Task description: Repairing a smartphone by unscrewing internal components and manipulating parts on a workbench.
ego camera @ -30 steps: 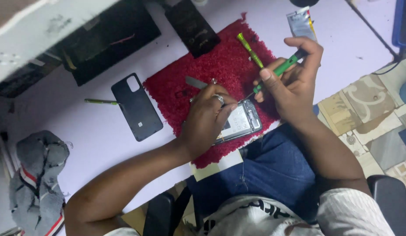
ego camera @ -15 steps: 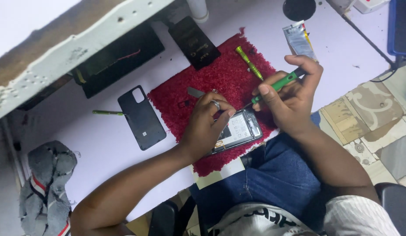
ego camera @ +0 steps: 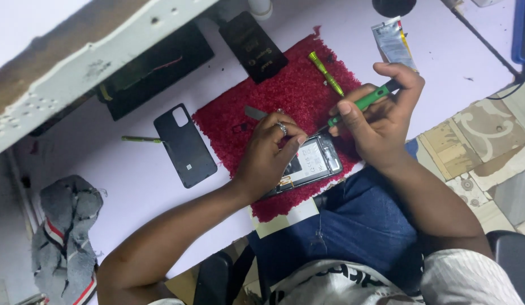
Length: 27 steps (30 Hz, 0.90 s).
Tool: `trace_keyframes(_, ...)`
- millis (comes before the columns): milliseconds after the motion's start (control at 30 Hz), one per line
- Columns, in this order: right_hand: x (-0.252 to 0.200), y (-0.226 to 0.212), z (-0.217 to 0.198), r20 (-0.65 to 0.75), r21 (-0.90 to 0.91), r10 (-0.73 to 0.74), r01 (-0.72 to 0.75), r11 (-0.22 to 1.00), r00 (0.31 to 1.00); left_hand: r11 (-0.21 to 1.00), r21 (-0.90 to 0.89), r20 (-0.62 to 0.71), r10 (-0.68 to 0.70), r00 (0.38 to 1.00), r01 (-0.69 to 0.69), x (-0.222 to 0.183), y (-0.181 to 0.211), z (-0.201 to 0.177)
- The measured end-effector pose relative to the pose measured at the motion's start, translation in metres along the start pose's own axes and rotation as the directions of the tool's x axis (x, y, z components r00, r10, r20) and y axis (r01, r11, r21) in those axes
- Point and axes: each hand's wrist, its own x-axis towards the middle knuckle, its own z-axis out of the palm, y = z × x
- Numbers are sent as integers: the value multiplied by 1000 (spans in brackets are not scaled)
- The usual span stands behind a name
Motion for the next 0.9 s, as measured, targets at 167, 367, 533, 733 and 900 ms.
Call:
trace_keyframes(167,-4,1,-4,-35,4,10,-10,1000,999,999,-1,6,-32,999,32,2,1,1)
trace_keyframes(367,-6,-2,-1,-22,9,37,-36,999,999,997,19,26,-80,996,80,-4,3,0)
trace_keyframes(533,-2,-4,-2,-23,5,76,-76,997,997,995,9,36,-97,995,97,0,4,0)
trace_keyframes(733,-5,-3,-3,-8,-13,70,-71,997,997,997,23,44,-69,997,68,-3,-3,1)
trace_keyframes(900,-4,-2,-3,2,37,114,-114,993,993,999,41,22,-24,999,23,-3,-4,1)
